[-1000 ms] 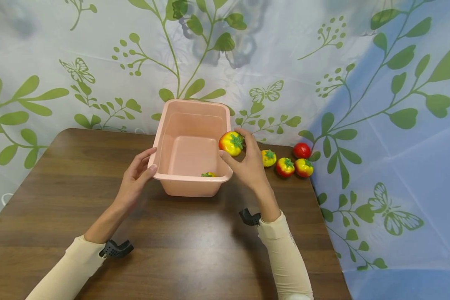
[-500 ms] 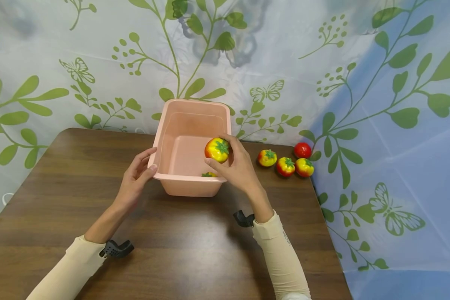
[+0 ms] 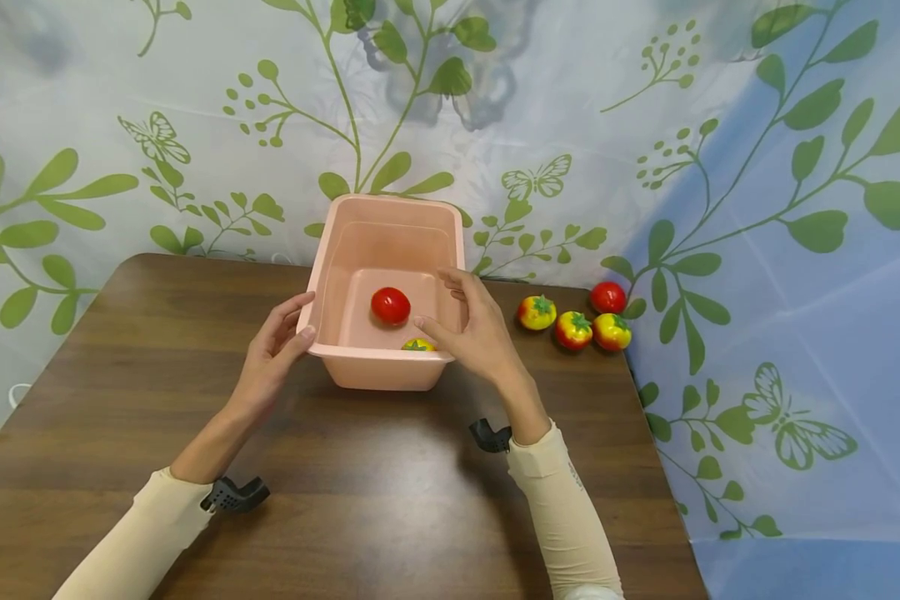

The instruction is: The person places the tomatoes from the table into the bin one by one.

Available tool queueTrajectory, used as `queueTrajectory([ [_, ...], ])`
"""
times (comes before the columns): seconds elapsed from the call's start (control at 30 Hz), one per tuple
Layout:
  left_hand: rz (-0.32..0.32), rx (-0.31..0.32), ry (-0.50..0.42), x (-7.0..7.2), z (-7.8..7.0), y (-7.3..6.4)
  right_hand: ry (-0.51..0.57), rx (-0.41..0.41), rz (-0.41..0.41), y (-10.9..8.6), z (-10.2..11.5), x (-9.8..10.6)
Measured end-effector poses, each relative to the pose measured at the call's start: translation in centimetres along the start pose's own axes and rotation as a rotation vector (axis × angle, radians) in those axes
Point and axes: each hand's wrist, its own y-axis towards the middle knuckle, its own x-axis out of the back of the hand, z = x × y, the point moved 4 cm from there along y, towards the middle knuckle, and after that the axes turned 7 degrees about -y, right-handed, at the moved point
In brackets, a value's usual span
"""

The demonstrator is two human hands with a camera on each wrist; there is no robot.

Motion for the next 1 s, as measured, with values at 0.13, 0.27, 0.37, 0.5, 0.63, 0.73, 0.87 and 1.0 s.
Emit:
queueTrajectory([
  [0.13,0.002,0.002,0.006,0.0,0.0,0.1,-0.008,0.010,-0.013,0.0,-0.1,0.0],
  [0.27,0.007,0.004,0.001,0.0,0.0,0.1,-0.004,0.029,-0.022,0.1,-0.1,0.0],
  [0.37,0.010,0.005,-0.001,0.0,0.0,0.1,0.002,0.048,-0.032,0.1,-0.1,0.1],
  [0.5,0.010,0.005,0.002,0.0,0.0,0.0,0.015,0.066,-0.060,0.0,-0.4,0.5],
  [0.63,0.011,0.004,0.005,0.0,0.0,0.1,0.039,0.042,-0.089,0.0,-1.4,1.4],
  [0.73,0.014,0.003,0.007,0.0,0.0,0.0,0.054,0.011,-0.127,0.0,-2.8,2.3],
  [0.87,0.011,0.006,0.015,0.0,0.0,0.1,0.052,-0.045,-0.203,0.0,-5.6,3.7],
  [1.0,0.005,0.007,0.016,0.1,0.1,0.1,0.050,-0.123,-0.265,0.2,-9.1,4.8],
])
